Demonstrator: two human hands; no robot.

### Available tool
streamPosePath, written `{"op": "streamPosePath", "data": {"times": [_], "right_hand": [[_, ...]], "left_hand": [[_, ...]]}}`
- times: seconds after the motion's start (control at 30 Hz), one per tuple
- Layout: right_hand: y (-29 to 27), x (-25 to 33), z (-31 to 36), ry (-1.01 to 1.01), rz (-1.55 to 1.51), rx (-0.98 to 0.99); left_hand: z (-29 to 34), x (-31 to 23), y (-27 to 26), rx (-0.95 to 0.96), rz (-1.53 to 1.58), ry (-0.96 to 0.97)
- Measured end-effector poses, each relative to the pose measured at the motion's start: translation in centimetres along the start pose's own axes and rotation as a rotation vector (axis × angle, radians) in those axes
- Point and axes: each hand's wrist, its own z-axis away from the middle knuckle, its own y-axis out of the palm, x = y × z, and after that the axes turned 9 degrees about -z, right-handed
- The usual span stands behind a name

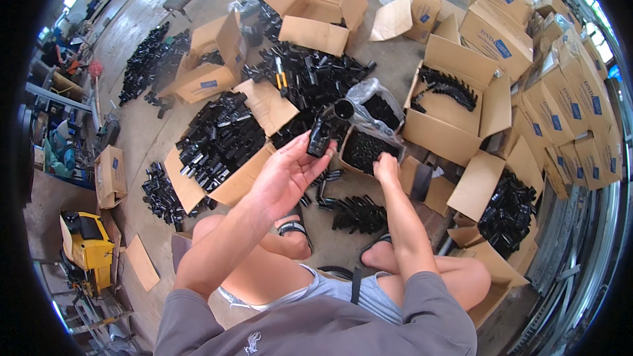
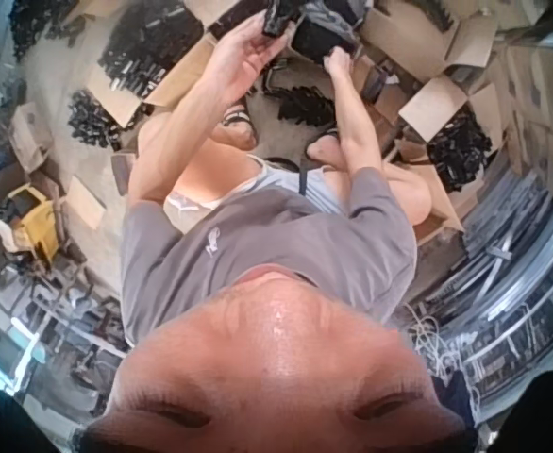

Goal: The person sorts black plastic components by hand, picking them up from a pile on the floor and placing them into open cardboard boxes.

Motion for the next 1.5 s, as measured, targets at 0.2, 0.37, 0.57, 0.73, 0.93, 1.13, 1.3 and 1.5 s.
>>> {"op": "streamPosePath", "data": {"times": [0.2, 0.37, 0.57, 0.73, 0.93, 1.13, 1.3, 1.5], "right_hand": [[2.3, 2.0, 0.1, 0.116, 0.019, -0.034], [2.1, 1.9, 1.0, 0.114, -0.020, -0.105], [-3.7, 11.0, 7.6, -0.012, -1.026, 0.071], [-11.8, 20.2, 16.5, -0.286, -1.287, 0.170], [-12.4, 23.4, 20.3, -0.368, -1.265, 0.118], [-11.9, 24.0, 20.3, -0.358, -1.276, 0.150], [-10.9, 24.5, 20.6, -0.294, -1.364, 0.163], [-10.7, 24.2, 20.5, -0.280, -1.391, 0.118]], "left_hand": [[0.4, -0.8, 0.3, 0.008, 0.089, 0.064], [1.3, -1.2, 0.6, -0.036, 0.145, 0.084], [3.7, 4.1, -1.5, -0.208, 0.369, 0.159], [3.4, 5.9, -1.2, -0.289, 0.327, 0.204], [3.6, 6.4, -1.2, -0.331, 0.262, 0.293], [3.5, 7.4, -1.0, -0.334, 0.159, 0.387], [3.4, 7.3, -1.2, -0.378, 0.144, 0.414], [3.2, 7.8, -1.4, -0.379, 0.089, 0.448]]}}
